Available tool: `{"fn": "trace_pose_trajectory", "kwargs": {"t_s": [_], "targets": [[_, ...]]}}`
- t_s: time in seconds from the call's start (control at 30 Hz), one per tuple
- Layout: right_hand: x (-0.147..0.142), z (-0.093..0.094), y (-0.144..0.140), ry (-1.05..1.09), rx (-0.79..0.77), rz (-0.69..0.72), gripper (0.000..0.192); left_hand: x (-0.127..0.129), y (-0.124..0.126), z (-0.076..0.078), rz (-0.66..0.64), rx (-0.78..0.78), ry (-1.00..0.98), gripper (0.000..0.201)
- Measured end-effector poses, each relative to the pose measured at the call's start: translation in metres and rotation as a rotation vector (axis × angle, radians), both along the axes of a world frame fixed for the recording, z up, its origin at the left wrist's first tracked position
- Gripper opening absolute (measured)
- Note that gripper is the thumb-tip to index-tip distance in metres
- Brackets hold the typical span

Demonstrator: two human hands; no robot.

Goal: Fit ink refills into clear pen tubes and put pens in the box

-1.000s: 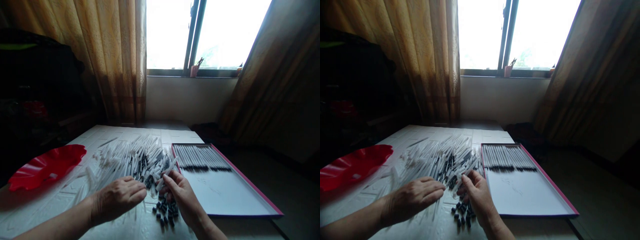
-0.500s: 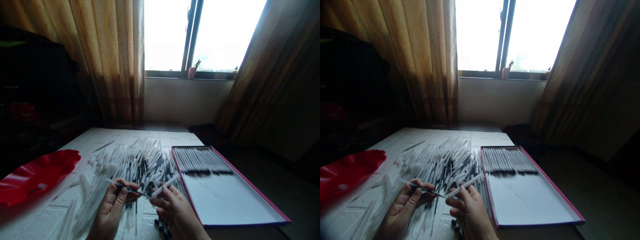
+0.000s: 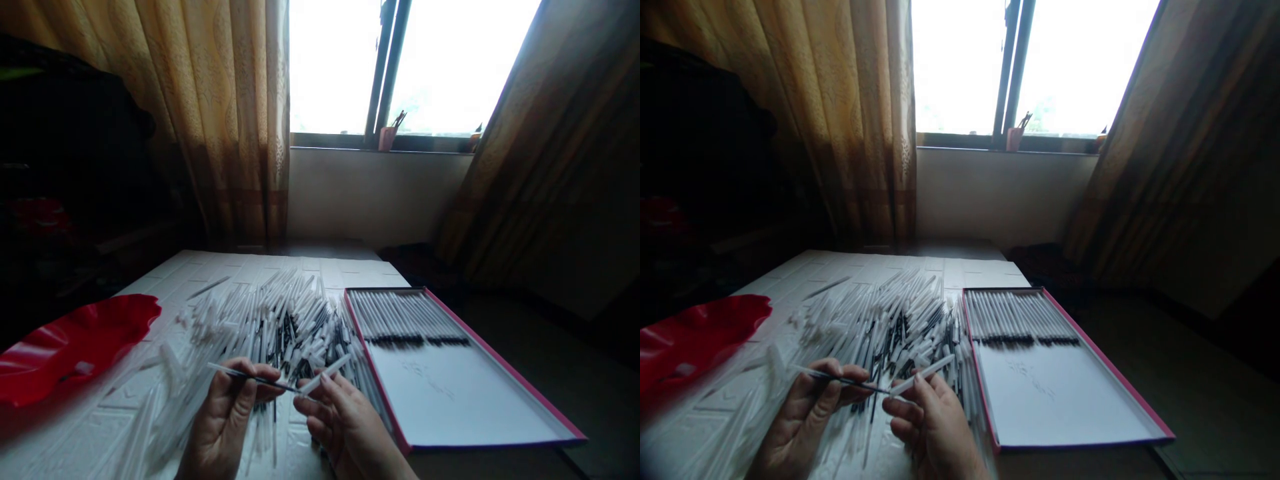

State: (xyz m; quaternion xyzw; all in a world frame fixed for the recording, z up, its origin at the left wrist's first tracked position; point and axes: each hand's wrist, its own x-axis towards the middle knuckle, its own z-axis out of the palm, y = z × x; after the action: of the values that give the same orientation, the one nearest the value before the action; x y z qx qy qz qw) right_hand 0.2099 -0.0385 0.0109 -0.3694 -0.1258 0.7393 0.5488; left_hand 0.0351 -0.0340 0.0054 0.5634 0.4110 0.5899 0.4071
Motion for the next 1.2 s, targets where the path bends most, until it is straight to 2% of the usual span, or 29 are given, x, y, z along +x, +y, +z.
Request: {"fn": "trace_pose_trajectory", "kwargs": {"t_s": [0.13, 0.33, 0.5, 0.63, 0.77, 0.87, 0.93, 1.03, 1.1, 1.2], "targets": [[0.001, -0.003, 0.0, 0.018, 0.018, 0.029, 0.046, 0.001, -0.004, 0.004, 0.042, 0.096, 0.09, 0.028], [0.003, -0.009, 0.001, -0.004, -0.001, -0.013, 0.038, -0.004, -0.004, 0.005, 0.031, 0.378, 0.275, 0.013], [0.003, -0.007, 0.0, -0.018, 0.007, -0.001, 0.039, -0.016, 0.002, -0.002, 0.018, 0.578, 0.453, 0.013], [0.003, 0.002, -0.006, -0.029, 0.008, 0.041, 0.042, -0.02, 0.001, 0.003, 0.016, 0.703, 0.573, 0.02], [0.0, 0.012, -0.013, 0.08, 0.015, 0.163, 0.047, -0.015, -0.006, 0.01, -0.037, 0.639, 0.605, 0.021], [-0.004, 0.013, -0.014, 0.129, 0.047, 0.244, 0.049, -0.01, -0.005, 0.009, -0.023, 0.556, 0.607, 0.033], [-0.006, 0.01, -0.013, 0.135, 0.055, 0.287, 0.053, -0.01, -0.001, 0.005, -0.059, 0.583, 0.607, 0.039], [-0.01, 0.002, -0.011, 0.144, 0.069, 0.309, 0.057, -0.011, 0.005, 0.002, -0.183, 0.656, 0.598, 0.036], [-0.012, -0.003, -0.012, 0.138, 0.103, 0.313, 0.053, -0.013, 0.007, 0.0, -0.241, 0.635, 0.601, 0.037], [-0.016, -0.011, -0.013, 0.109, 0.155, 0.355, 0.051, -0.015, 0.006, -0.003, -0.237, 0.588, 0.583, 0.039]]}}
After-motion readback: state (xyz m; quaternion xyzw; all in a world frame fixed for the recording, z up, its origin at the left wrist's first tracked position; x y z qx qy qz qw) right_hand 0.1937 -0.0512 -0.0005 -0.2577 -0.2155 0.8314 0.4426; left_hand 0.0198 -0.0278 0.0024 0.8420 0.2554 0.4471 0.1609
